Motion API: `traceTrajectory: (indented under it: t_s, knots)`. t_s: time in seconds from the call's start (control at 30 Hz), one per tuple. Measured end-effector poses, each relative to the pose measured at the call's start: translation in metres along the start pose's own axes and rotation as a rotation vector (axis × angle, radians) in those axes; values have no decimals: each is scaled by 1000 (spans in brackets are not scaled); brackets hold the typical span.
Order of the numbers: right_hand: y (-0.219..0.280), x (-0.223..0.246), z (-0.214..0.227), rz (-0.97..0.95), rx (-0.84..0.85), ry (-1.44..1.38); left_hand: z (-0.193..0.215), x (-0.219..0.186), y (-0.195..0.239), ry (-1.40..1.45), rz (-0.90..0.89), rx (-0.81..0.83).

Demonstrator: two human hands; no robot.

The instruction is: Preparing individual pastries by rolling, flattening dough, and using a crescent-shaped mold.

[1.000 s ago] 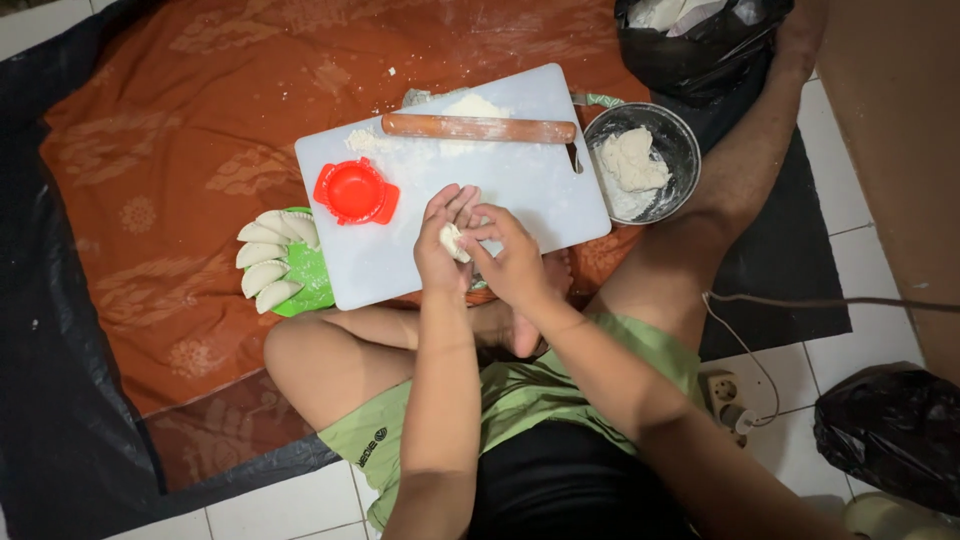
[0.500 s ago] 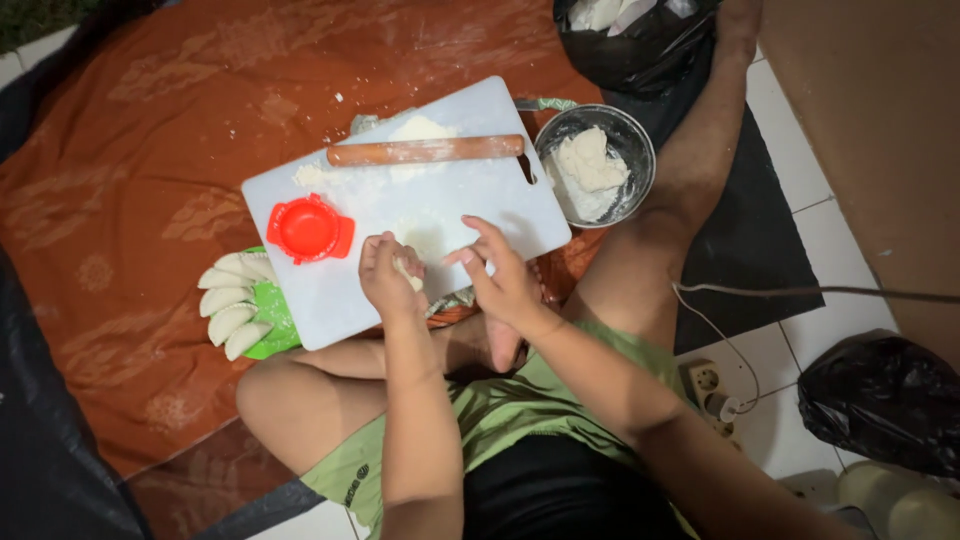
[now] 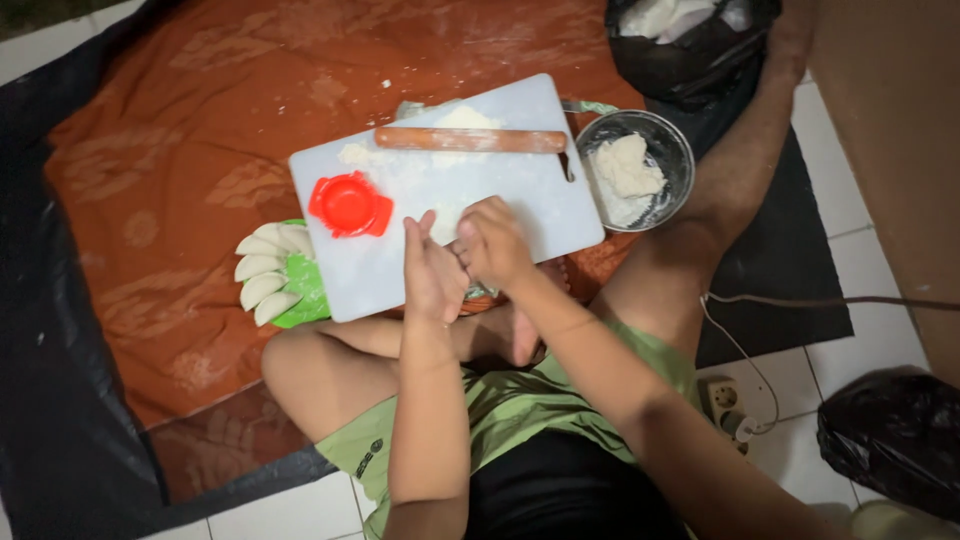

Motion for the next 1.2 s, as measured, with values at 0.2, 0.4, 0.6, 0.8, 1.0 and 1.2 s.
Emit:
traceTrajectory:
  t_s: [0.2, 0.4, 0.6, 0.8, 1.0, 1.2]
  knots:
    - [24, -88, -3, -745, -4, -134, 27, -35, -10, -627, -311, -11]
    - [40, -73, -14, -1119, -279, -594, -13, -30, 10, -675, -523, 134]
    - [46, 7, -53, -832, 271, -813, 50, -42, -15, -779, -864, -380]
    - [24, 32, -16, -406, -44, -402, 51, -48, -23, -373, -624, -114]
    - [21, 49, -37, -38, 52, -210, 88, 28, -74, -482, -134, -228]
    - [11, -5, -16, -100, 26, -18, -43, -53, 41, -282, 1, 91]
Point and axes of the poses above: each hand's wrist, its own y-axis away from the middle knuckle, its own z-axis out of the back of the hand, x = y × z, the point moved 8 cm from there along -y, towards the middle knuckle, and after that the axes turned 12 degrees about -z, right-handed, at the moved point
